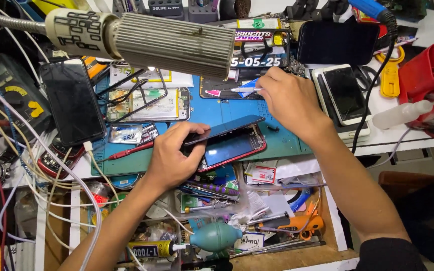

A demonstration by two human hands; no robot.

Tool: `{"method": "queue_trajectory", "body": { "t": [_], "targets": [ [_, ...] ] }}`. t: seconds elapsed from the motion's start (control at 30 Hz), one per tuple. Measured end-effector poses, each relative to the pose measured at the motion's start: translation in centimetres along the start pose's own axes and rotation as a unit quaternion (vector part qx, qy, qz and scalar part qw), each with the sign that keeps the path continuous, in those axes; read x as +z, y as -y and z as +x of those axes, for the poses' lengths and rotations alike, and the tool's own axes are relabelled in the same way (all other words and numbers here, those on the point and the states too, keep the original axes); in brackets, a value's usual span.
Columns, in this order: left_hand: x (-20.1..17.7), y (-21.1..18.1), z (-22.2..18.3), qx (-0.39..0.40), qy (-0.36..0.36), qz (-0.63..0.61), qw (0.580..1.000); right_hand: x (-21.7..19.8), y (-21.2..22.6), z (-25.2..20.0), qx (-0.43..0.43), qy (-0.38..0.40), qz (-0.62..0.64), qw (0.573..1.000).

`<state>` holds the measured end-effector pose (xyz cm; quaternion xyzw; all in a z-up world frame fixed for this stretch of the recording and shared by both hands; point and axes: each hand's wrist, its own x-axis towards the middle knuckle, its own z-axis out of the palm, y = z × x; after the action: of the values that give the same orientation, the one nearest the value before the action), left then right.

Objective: Disassembling and inspecting the internal components of a mobile phone using a screwdriver at a repair bench.

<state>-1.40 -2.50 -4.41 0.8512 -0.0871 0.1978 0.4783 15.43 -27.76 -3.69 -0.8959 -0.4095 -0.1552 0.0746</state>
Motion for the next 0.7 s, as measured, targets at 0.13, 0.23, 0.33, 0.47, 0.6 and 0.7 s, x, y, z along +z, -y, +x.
{"method": "queue_trajectory", "body": {
  "t": [0.13, 0.23, 0.33, 0.47, 0.6, 0.7],
  "targets": [
    [0.2, 0.5, -0.1, 0.006, -0.013, 0.002, 1.0, 0.2, 0.3, 0.5, -0.008, -0.008, -0.002, 1.0],
    [0.3, 0.8, -0.3, 0.017, -0.017, -0.005, 1.0, -1.0, 0.5, 0.2, -0.014, -0.007, 0.011, 1.0],
    [0.1, 0.9, -0.3, 0.03, -0.019, -0.007, 0.999, -2.2, 0.5, -0.1, -0.009, -0.001, -0.02, 1.0],
    [-0.4, 0.4, -0.4, 0.032, 0.018, 0.004, 0.999, -3.4, 0.7, -0.3, 0.049, 0.041, 0.009, 0.998],
    [-0.6, 0.3, -0.6, 0.037, 0.048, 0.021, 0.998, -4.7, 0.9, -1.3, 0.051, 0.004, 0.022, 0.998],
    [-0.6, 0.4, -0.5, 0.035, 0.057, 0.028, 0.997, -7.1, 2.5, -2.4, -0.01, -0.099, 0.061, 0.993]
  ]
}}
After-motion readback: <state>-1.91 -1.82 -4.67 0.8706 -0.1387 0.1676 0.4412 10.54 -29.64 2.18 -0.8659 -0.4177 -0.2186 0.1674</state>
